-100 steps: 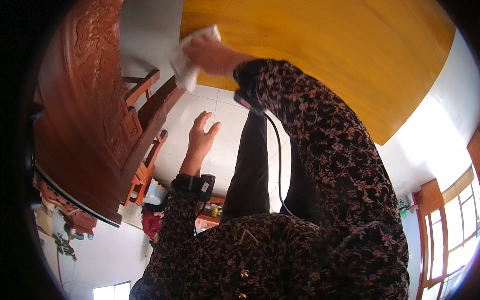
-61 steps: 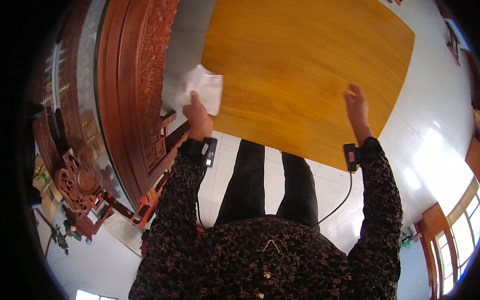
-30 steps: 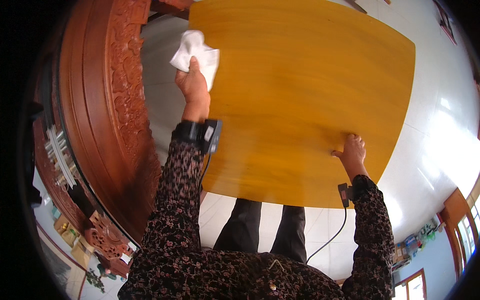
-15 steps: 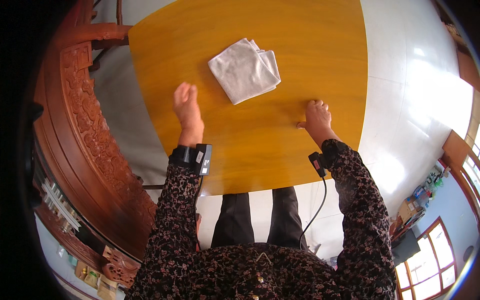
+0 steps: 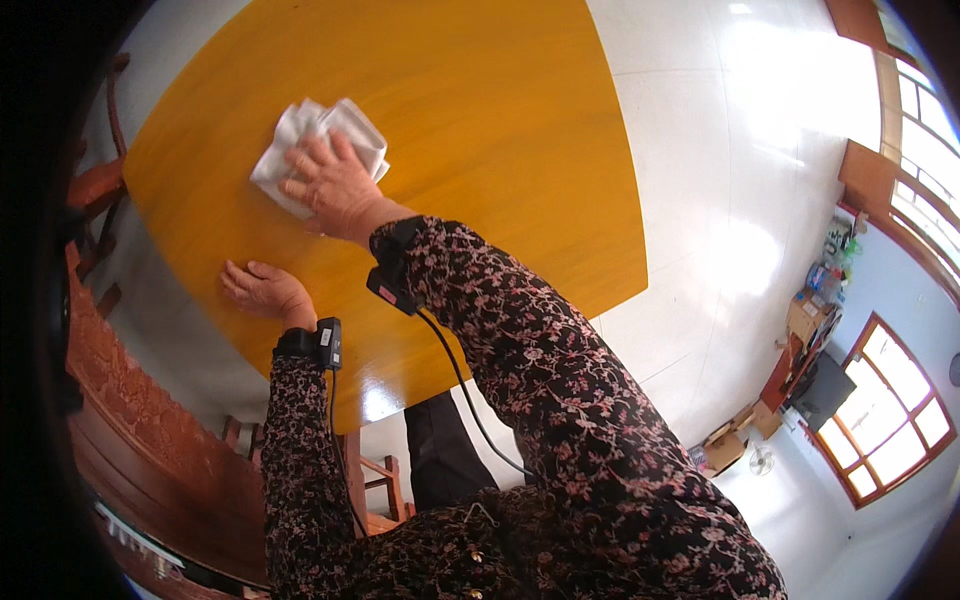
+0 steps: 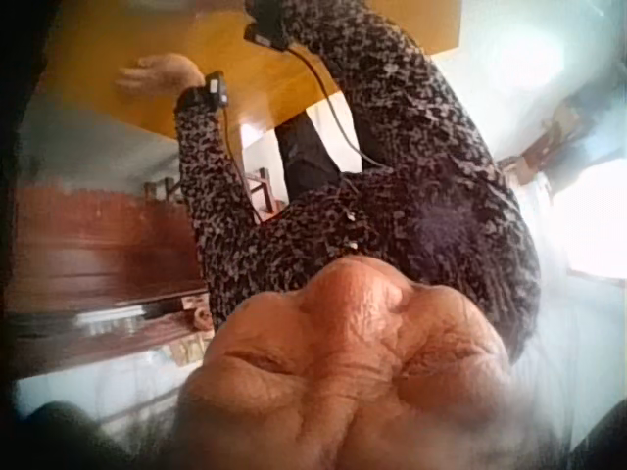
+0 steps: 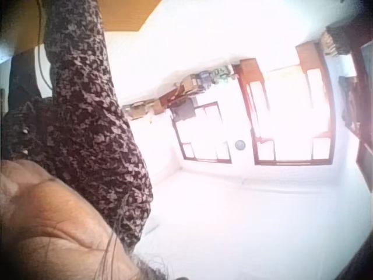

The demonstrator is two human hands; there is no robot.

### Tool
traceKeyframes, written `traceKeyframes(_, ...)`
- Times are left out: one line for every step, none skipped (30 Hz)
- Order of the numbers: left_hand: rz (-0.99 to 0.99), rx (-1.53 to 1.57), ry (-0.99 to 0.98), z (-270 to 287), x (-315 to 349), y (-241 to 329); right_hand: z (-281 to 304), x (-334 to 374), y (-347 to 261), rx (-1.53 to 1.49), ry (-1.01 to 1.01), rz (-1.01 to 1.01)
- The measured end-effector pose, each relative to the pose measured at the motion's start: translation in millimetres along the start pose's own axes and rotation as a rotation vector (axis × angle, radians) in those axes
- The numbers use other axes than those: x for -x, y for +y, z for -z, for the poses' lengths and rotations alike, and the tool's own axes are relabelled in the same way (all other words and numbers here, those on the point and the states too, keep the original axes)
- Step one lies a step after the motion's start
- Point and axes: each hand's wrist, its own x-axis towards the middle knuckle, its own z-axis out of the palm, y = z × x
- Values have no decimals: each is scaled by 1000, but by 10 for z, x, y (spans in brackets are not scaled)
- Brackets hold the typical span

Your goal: The person wipes a yellow tabletop and then a wooden chair with a red cushion using a white cloth. The person cleans the tabletop surface, the chair's wooden frame, and the cushioned seat.

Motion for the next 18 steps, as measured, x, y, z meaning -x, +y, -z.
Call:
traceKeyframes(5, -1, 12, 14, -7, 4, -48, 122, -17, -56, 28, 49)
traceKeyframes(26, -17, 1, 28, -7, 7, -59, 317, -20, -42, 28, 87)
traceKeyframes(33, -24, 6, 43, -7, 17, -23, 562, -20, -22, 54, 131)
traceKeyframes(57, -42, -9, 51, -10, 25, 57, 892, 31, 15, 37, 169)
traceKeyframes(70, -63, -10, 63, -3, 40, 164, 1199, 145, -44, -31, 139)
traceKeyframes(60, -49, -24, 76, -8, 42, 284, 1473, 292, -95, -91, 133)
traceKeyframes(75, -50, -30, 80, 1, 56, 383, 1653, 538, 16, -87, 40)
traceKeyframes(80, -63, -47, 100, -4, 48, 478, 1795, 797, 127, -144, -63)
traceKeyframes(57, -66, -18, 105, -8, 53, 568, 1878, 1114, 193, -59, -234)
traceKeyframes(58, -100, -41, 117, -14, 46, 662, 1941, 1432, 228, -8, -370)
traceKeyframes(72, -102, -67, 117, -25, 42, 742, 1962, 1744, 100, 135, -496)
traceKeyframes(65, -114, -77, 124, -28, 27, 771, 1977, 1956, 193, 253, -555)
traceKeyframes(43, -125, -57, 126, -43, 14, 750, 1982, 2051, 189, 366, -554)
traceKeyframes(51, -136, -73, 123, -49, -1, 695, 2032, 2015, 153, 344, -537)
traceKeyframes(48, -144, -64, 121, -59, -15, 621, 2088, 1894, 133, 319, -548)
traceKeyframes(30, -150, -51, 110, -64, -29, 497, 2213, 1615, 31, 291, -506)
traceKeyframes(39, -129, -45, 106, -73, -41, 394, 2394, 1263, 8, 158, -420)
traceKeyframes(31, -110, -41, 97, -80, -51, 280, 2592, 897, 10, 8, -306)
